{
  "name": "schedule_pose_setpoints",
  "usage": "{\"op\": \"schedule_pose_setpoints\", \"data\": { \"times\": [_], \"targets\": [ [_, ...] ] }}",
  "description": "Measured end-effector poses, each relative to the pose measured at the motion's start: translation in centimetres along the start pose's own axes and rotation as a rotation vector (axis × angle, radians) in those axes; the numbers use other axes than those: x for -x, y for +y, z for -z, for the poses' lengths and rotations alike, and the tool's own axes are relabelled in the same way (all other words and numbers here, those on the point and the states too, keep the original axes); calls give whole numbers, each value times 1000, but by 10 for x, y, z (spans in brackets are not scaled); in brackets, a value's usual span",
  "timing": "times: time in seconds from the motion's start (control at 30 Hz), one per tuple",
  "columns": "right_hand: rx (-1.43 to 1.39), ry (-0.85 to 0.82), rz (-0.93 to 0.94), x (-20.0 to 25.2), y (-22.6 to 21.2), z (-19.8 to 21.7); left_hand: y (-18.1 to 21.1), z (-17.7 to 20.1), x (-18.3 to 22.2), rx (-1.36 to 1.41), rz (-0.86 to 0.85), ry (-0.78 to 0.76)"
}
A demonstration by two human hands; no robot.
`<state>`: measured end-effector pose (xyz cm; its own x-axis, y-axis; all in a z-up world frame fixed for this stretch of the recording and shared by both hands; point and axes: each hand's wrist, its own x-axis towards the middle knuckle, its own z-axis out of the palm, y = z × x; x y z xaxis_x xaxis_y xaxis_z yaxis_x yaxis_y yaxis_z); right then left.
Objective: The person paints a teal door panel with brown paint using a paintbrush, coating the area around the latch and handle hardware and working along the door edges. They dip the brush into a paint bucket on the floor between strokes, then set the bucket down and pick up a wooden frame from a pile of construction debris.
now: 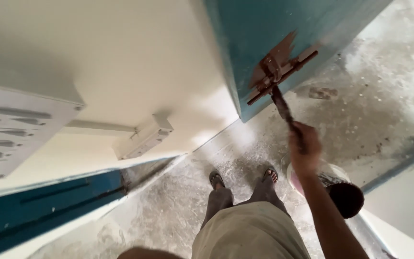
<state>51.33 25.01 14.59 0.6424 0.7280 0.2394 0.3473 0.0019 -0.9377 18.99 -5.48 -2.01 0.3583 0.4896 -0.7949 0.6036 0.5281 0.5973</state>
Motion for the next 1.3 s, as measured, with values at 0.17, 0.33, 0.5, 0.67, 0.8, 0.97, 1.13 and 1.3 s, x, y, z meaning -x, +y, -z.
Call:
{"op": "schedule_pose_setpoints", "data": {
  "times": [0.17, 0.33, 0.5, 0.67, 0.8, 0.97, 1.13, 1.3],
  "targets": [
    [475, 64, 503, -3, 24, -75, -15, 105, -85, 18, 48, -120],
    [663, 228, 499, 20, 9, -121, -30, 212, -109, 9, 164, -215],
    [785, 321, 454, 9, 4, -164, 151, 326, 19, -10, 236, -290],
    [905, 537, 497, 8, -33, -184, 91, 386, 17, 111, 118, -165],
    [1063, 419, 384, -8, -16, -191, 29, 397, -51, 377, 216, -269],
    [970, 309, 268, -9, -31, -186, 16, 408, -54, 206, -104, -93],
    [960, 339, 220, -14, -24, -183, -58, 411, -156, 747, 552, -313],
    [871, 465, 370, 0, -25, -175, -76, 408, -179, 844, 576, -431]
  ]
}}
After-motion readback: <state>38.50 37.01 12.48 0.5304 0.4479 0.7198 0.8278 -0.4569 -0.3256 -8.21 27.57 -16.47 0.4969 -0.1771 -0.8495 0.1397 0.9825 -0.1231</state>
